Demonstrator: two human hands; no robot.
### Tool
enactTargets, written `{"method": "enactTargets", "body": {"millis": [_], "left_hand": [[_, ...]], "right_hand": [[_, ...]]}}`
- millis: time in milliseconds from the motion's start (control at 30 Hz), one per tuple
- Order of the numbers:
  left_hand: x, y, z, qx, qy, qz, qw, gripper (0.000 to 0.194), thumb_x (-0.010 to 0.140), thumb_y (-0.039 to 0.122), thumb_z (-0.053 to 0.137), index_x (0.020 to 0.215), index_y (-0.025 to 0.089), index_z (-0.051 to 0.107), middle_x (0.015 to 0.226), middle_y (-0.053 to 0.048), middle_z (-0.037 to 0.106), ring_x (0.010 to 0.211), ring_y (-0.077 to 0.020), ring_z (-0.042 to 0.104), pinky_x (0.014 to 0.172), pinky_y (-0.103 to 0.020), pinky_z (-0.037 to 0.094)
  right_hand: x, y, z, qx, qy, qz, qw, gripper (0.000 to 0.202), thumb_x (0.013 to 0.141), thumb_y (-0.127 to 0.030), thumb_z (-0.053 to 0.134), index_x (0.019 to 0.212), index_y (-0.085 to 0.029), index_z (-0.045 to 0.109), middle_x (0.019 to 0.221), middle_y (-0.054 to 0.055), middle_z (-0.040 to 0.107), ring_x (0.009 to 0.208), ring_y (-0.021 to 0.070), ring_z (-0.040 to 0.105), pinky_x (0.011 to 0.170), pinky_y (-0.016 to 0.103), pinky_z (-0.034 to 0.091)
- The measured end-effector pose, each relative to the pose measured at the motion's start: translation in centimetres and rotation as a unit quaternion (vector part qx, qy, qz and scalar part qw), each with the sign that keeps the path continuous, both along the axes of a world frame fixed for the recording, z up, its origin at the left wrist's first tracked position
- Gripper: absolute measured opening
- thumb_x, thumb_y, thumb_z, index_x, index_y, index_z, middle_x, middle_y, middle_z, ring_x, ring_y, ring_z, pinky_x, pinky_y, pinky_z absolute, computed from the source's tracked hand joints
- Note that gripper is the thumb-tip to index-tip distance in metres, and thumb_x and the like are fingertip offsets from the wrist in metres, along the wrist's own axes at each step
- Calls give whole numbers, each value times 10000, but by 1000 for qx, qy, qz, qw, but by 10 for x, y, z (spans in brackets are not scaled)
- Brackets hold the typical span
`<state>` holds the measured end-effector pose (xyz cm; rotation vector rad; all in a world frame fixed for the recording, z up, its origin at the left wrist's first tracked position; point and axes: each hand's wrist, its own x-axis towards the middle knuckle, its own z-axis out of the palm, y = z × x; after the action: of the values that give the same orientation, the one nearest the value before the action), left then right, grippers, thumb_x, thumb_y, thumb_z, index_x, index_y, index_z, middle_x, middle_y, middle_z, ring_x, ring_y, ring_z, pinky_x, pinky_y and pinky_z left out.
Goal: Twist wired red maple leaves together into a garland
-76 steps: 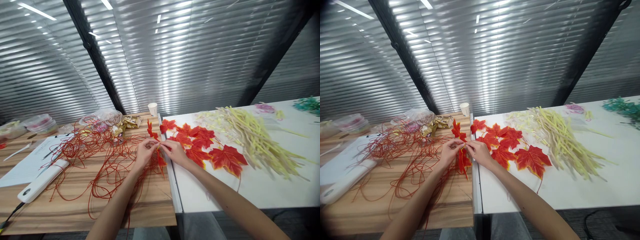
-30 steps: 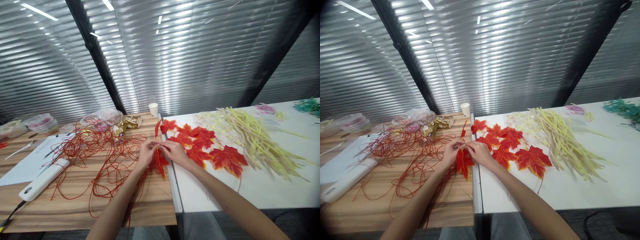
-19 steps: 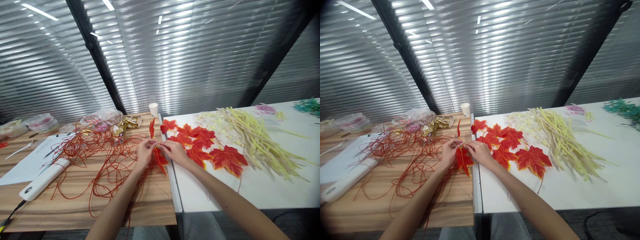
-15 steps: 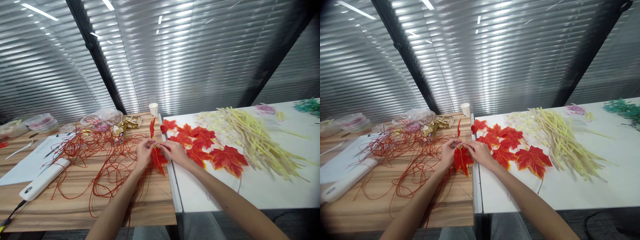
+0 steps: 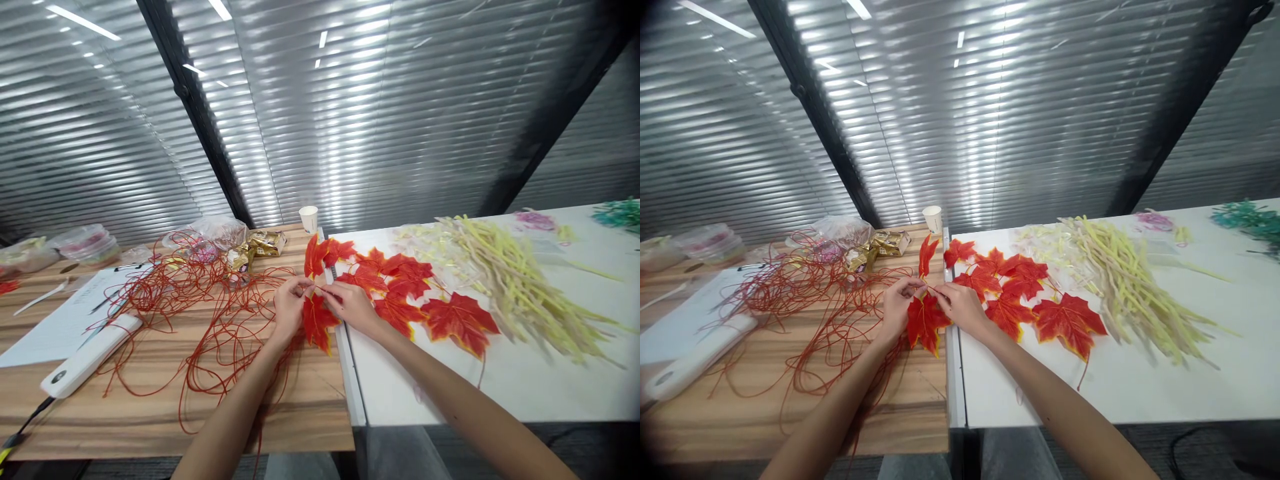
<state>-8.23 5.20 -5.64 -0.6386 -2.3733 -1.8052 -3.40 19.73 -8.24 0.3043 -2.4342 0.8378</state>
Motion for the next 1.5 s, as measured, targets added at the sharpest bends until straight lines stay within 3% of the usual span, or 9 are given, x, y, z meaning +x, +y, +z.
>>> {"method": "enactTargets", "body": {"millis": [433,767,1100,1500], "left_hand": [[1,0,1,-14,-17,-25,999,197,721,318,553,791,136,573,683,11,566,434,-33,376,411,-150,275],[-2,2,-6,17,-40,-68,997,197,739,322,542,817,148,493,740,5,535,504,-51,434,469,-151,340],[-4,2,-12,0,-51,-100,994,222,757,341,518,877,159,477,840,-17,558,519,-53,474,465,-154,344],[-2,2,-10,6,-53,-111,992,252,740,353,543,878,150,486,761,-6,561,506,-57,475,456,-151,346]], "right_hand": [[1,0,2,7,-6,-11,1000,233,871,-278,432,941,-212,644,776,27,637,688,117,575,626,202,412],[3,-1,5,13,-8,-16,1000,229,868,-266,435,949,-203,640,792,24,637,668,108,573,611,196,405],[3,0,6,26,-4,-19,999,211,855,-228,448,934,-195,641,777,28,635,693,119,578,625,203,410],[-1,0,5,-84,-23,12,996,219,846,-301,464,936,-184,625,858,39,643,756,134,584,692,232,434]]}}
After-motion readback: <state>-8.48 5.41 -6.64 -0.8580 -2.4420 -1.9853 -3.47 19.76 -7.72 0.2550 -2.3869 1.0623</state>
